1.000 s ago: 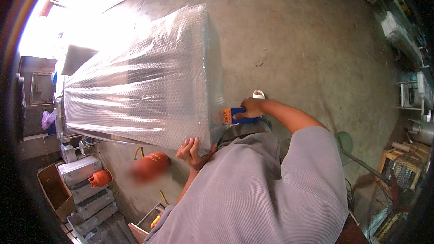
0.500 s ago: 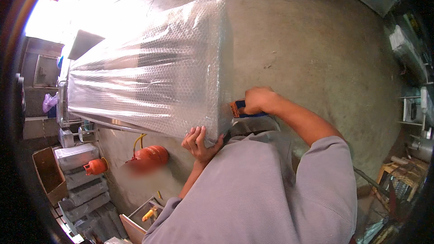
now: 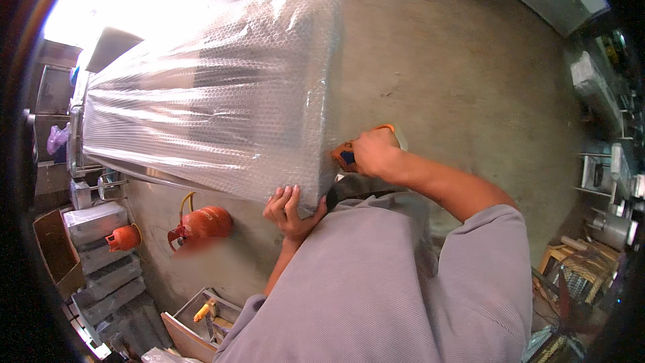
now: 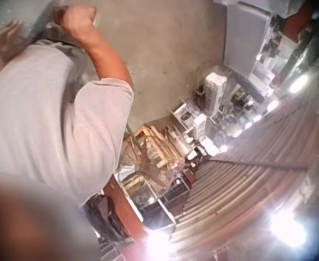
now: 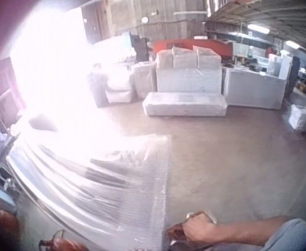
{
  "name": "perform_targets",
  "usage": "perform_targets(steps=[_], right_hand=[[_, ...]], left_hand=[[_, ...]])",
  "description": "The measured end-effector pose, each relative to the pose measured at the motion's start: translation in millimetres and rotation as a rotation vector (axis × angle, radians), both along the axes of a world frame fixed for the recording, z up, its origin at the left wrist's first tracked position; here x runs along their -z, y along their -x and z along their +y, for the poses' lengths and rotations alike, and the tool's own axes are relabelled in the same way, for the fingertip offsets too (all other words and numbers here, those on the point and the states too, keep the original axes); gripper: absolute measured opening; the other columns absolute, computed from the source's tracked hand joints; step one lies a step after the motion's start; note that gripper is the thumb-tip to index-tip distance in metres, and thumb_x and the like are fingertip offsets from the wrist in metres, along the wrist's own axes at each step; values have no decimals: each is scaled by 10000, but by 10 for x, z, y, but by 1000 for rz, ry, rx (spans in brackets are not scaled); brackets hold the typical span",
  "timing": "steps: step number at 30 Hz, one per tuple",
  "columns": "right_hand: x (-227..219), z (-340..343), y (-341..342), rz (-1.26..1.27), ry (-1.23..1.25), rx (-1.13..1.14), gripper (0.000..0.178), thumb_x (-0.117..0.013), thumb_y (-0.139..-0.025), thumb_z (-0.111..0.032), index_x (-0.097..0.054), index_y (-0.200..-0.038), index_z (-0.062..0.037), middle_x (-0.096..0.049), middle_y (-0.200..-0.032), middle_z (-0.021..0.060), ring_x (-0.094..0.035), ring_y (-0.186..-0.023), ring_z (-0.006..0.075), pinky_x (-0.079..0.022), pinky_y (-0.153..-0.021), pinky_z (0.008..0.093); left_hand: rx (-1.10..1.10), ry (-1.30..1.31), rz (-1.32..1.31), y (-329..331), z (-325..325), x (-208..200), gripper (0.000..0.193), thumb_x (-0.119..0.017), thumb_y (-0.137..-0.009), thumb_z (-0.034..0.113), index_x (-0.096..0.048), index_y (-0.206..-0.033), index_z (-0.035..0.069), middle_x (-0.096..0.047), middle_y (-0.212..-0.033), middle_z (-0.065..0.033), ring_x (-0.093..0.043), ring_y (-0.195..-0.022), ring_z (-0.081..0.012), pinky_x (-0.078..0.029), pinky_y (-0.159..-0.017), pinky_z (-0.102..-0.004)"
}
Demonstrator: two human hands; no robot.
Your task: The person wraps a large furniture piece with bubble wrap and secures it using a handheld tape dispenser. They repeatedly apply tape along the edges and seams to hold the bubble wrap in place.
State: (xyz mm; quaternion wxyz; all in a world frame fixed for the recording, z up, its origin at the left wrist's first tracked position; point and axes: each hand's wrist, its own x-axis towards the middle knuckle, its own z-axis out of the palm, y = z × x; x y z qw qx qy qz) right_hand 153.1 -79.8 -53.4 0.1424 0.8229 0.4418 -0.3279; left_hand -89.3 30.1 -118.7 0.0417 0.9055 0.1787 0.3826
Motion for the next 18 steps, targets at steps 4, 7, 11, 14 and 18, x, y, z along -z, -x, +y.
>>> perform_targets(steps=[4, 7, 11, 14, 18], right_hand=[[301, -236, -119, -1, -84, 44, 448, -732, -879, -513, -814, -1003, -90, -781, -988, 141, -768, -950, 257, -600, -772, 425], [476, -582, -431, 59, -172, 203, 537, -722, -884, -555, -799, -982, -33, -768, -945, 186, -768, -919, 285, -594, -749, 442], [647, -986, -694, 186, -175, 633, 698, -738, -854, -645, -766, -949, 46, -754, -862, 221, -762, -829, 329, -575, -719, 447], [758, -1199, -821, 265, -286, 832, 772, -749, -826, -695, -755, -927, 70, -748, -826, 228, -756, -780, 337, -564, -704, 440], [980, -1364, -723, 312, -340, 938, 793, -741, -829, -713, -755, -916, 75, -751, -834, 233, -761, -807, 352, -569, -728, 446]], left_hand=[[4, 12, -6, 20, 14, 29, 581, -886, -716, 468, -700, -1164, 148, -613, -1161, -12, -586, -1162, -224, -406, -1030, -427], [47, 5, -17, 17, 28, 27, 609, -905, -705, 466, -715, -1152, 99, -644, -1145, -52, -598, -1142, -265, -416, -1011, -457], [62, 63, 33, -7, 43, -215, 611, -911, -705, 458, -732, -1138, 66, -663, -1088, -71, -611, -1107, -285, -428, -986, -464], [141, 263, 156, -16, 118, -632, 503, -881, -759, 369, -740, -1124, 53, -664, -1041, -91, -620, -1051, -290, -436, -964, -445], [197, 573, 334, -207, 393, -1163, 371, -810, -806, 178, -731, -1141, 41, -677, -1016, -120, -627, -975, -316, -465, -852, -411]])
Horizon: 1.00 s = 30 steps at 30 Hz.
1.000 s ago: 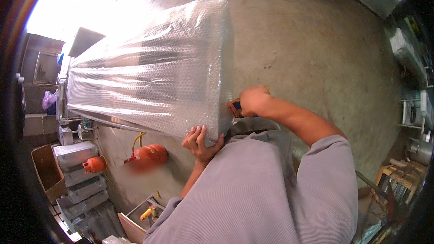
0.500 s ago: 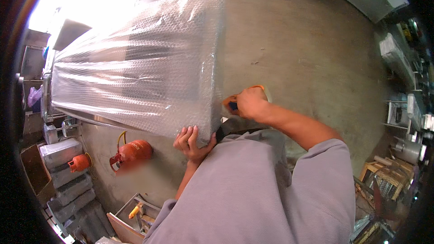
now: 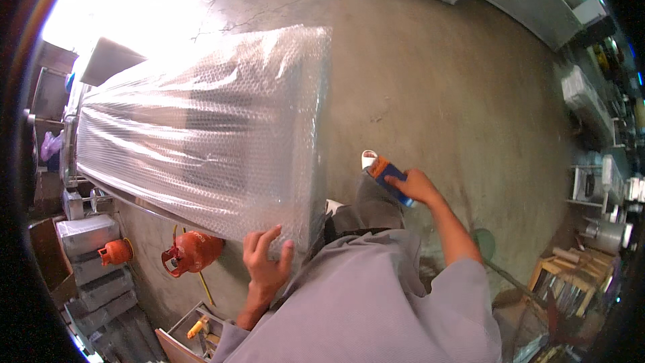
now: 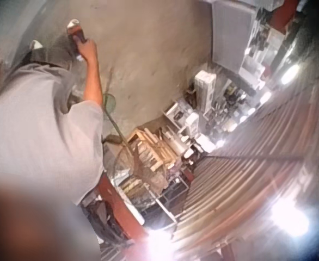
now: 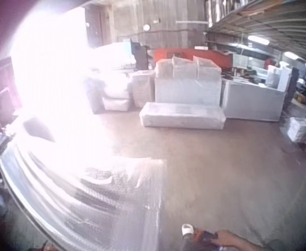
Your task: The person wraps a large furniture piece with bubble wrap and secures it using a handheld tape dispenser. They repeatedly apply tape along the edges and seams to hold the bubble wrap in place.
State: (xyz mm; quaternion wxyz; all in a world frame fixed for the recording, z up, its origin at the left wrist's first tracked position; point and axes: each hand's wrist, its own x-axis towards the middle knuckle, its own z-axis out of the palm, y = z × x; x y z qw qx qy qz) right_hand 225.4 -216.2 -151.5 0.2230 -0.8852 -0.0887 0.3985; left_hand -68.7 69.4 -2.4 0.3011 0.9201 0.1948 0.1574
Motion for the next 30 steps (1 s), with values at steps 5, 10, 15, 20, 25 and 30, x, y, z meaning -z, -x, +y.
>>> perform_targets(steps=[5, 10, 15, 20, 25, 30], right_hand=[[188, 54, -172, 79, 8, -34, 748, -721, -865, -690, -764, -973, 49, -757, -872, 238, -759, -852, 381, -570, -769, 457], [249, 117, -804, 93, -104, -107, 631, -706, -922, -605, -761, -1017, 16, -756, -913, 234, -751, -870, 393, -558, -786, 461], [295, -178, -1601, -71, -188, 13, 547, -761, -913, -496, -745, -991, 45, -742, -866, 245, -745, -824, 378, -550, -755, 463], [273, -232, -2411, -184, -96, 91, 546, -770, -921, -467, -718, -904, 77, -732, -804, 217, -707, -727, 286, -536, -705, 438], [-427, 613, -2931, -237, -281, -59, 530, -776, -922, -458, -702, -927, 67, -731, -825, 204, -710, -759, 276, -542, -721, 436], [-1559, 1206, -2704, -223, -617, -326, 476, -856, -854, -398, -672, -1020, 9, -737, -850, 123, -704, -778, 204, -562, -726, 377]], left_hand=[[86, -114, -51, -991, 648, -306, 417, -757, -880, 152, -671, -1250, -21, -670, -1173, -204, -628, -1091, -375, -473, -979, -474], [102, -343, 215, -2636, 1068, -90, 921, -596, -1014, 532, -257, -1607, -87, -227, -1683, -311, -153, -1594, -440, -155, -1288, -527], [143, -435, 376, -3388, 983, 136, 1133, -447, -973, 760, -157, -1608, -132, -92, -1702, -333, -22, -1606, -443, -38, -1304, -531], [152, -472, 380, -3394, 967, 151, 1139, -423, -973, 775, -157, -1609, -131, -101, -1703, -327, -39, -1606, -437, -40, -1307, -531], [106, -249, 308, -3373, 1010, 18, 981, -424, -1026, 689, -207, -1633, -50, -169, -1711, -270, -99, -1610, -390, -83, -1310, -503], [70, 354, -38, -3249, 694, -345, 800, -454, -1076, 584, -274, -1648, 54, -351, -1648, -223, -327, -1535, -365, -257, -1263, -498]])
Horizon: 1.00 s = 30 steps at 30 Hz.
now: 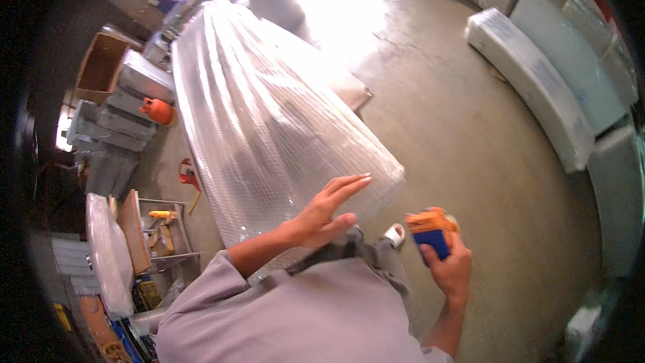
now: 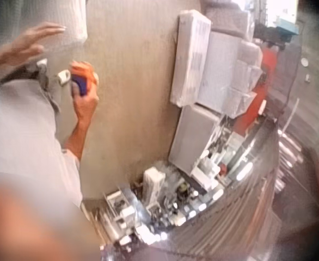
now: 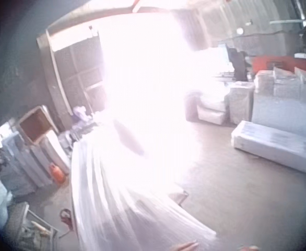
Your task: The person wraps a large furniture piece with bubble wrap and secures it using a handheld tape dispenser. They repeatedly apply tape along the edges and seams to hold the bubble wrap in place.
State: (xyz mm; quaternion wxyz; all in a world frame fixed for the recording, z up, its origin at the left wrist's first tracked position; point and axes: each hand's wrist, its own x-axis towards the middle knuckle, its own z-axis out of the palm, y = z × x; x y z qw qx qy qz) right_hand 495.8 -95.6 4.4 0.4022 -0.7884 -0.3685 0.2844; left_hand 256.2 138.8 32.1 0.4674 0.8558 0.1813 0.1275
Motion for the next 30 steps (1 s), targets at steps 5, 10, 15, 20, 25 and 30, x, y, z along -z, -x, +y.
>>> perform_targets(steps=[5, 10, 15, 20, 25, 30], right_hand=[[-343, 246, 398, -31, -176, -402, 512, -962, -700, -352, -703, -996, -25, -710, -871, 126, -692, -742, 296, -554, -694, 396], [-270, 335, 569, 71, -88, -413, 518, -924, -772, -390, -658, -984, 0, -692, -853, 181, -708, -760, 339, -562, -682, 426], [-228, 297, 566, 63, -52, -413, 484, -930, -758, -324, -695, -1041, -9, -712, -881, 141, -704, -761, 272, -554, -692, 384], [-288, 414, 591, 94, -22, -359, 558, -878, -813, -474, -653, -995, 3, -702, -888, 198, -720, -778, 364, -559, -686, 433], [-523, 604, 456, -17, 201, -351, 608, -825, -854, -531, -642, -1038, 18, -725, -952, 236, -749, -835, 388, -572, -722, 454], [-563, 816, 287, 71, 231, -282, 641, -773, -873, -590, -718, -975, 40, -737, -867, 251, -748, -834, 407, -575, -748, 459]], left_hand=[[-89, 924, -58, 128, -405, -133, 559, -568, -1095, 345, -468, -1536, 18, -575, -1452, -150, -562, -1312, -201, -473, -1110, -392], [-264, 1082, 59, 180, -368, -151, 346, -602, -1086, 199, -654, -1318, -52, -708, -1211, -114, -656, -1130, -150, -540, -1015, -335], [-399, 1284, 93, 141, -274, -105, 284, -597, -1084, 177, -701, -1211, -55, -727, -1130, -93, -665, -1062, -125, -546, -969, -309], [-337, 995, 33, 79, -217, 0, 230, -676, -1040, 155, -727, -1138, -47, -747, -1051, -93, -687, -992, -130, -567, -912, -308], [-562, 597, -146, 24, 227, 100, 160, -706, -1011, 115, -755, -1067, -27, -757, -918, -78, -696, -838, -139, -578, -781, -299], [-687, -364, -23, 165, 877, 365, 181, -714, -997, 140, -763, -1161, 80, -745, -1042, -113, -674, -1006, -216, -518, -915, -385]])
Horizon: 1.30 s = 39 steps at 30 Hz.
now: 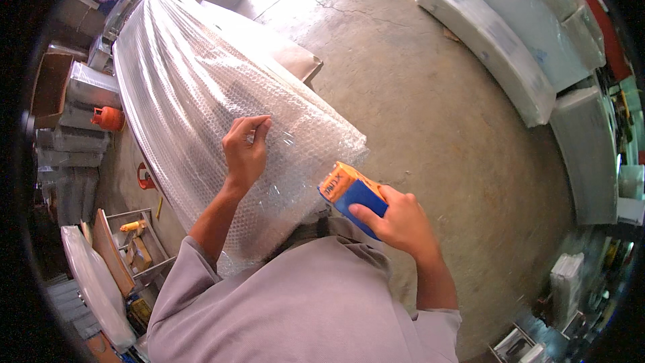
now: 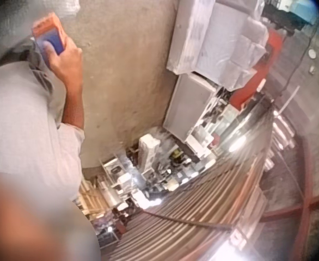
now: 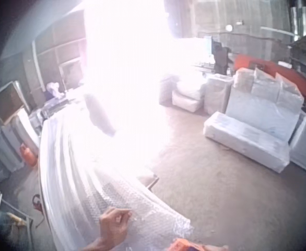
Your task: The person wraps a large furniture piece with bubble wrap and secures it using a handheld tape dispenser. They repeatedly apply tape along the edges and seams to hold the bubble wrap in place.
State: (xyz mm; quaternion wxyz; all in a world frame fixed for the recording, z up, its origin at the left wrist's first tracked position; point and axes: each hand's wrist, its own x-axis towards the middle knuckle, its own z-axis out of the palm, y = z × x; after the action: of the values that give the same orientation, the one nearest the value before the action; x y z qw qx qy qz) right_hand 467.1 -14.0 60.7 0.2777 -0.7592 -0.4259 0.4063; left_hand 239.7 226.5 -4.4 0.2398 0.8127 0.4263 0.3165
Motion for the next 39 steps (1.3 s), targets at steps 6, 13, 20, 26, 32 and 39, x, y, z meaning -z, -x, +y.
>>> perform_targets(steps=[6, 13, 20, 26, 32, 39], right_hand=[[395, 126, -164, 9, 78, 28, 642, -766, -867, -614, -738, -965, 20, -738, -833, 229, -748, -782, 346, -570, -725, 446], [811, -189, -397, 167, 83, 22, 602, -787, -873, -577, -724, -937, 18, -724, -791, 181, -708, -718, 230, -553, -673, 385], [1096, -468, -406, 250, -77, 73, 544, -817, -866, -515, -726, -1014, 0, -711, -779, 168, -699, -711, 226, -554, -682, 380], [1342, -539, -435, 307, -101, 50, 554, -814, -859, -515, -734, -1079, -13, -733, -859, 181, -735, -778, 262, -563, -715, 382], [1964, -205, -418, 354, -77, -60, 617, -801, -867, -541, -721, -1180, -16, -751, -1010, 199, -737, -909, 273, -571, -817, 404], [2440, -9, -328, 513, -241, -120, 650, -804, -883, -503, -672, -1338, -58, -760, -1092, 202, -739, -999, 261, -568, -898, 400]], left_hand=[[-10, -222, 505, -116, 114, 330, 600, -516, -1082, 384, -355, -1632, 208, -258, -1673, -204, -203, -1555, -369, -129, -1262, -517], [67, 17, 741, -264, 189, 316, 633, -295, -1123, 494, -208, -1690, 226, -25, -1759, -181, 59, -1627, -344, 68, -1295, -521], [100, 33, 724, -271, 170, 277, 644, -281, -1124, 493, -155, -1697, 228, 24, -1763, -157, 105, -1625, -313, 85, -1294, -507], [98, 26, 758, -250, 190, 306, 629, -272, -1128, 488, -132, -1699, 264, 71, -1769, -112, 114, -1625, -308, 86, -1291, -501], [74, -202, 377, -358, 30, 250, 627, -576, -1052, 262, -377, -1616, 73, -354, -1655, -238, -230, -1590, -370, -212, -1280, -534], [1039, -678, 929, -677, -1022, 163, 563, -585, -986, 290, -586, -1438, -46, -518, -1550, -222, -356, -1541, -325, -149, -1302, -534]])
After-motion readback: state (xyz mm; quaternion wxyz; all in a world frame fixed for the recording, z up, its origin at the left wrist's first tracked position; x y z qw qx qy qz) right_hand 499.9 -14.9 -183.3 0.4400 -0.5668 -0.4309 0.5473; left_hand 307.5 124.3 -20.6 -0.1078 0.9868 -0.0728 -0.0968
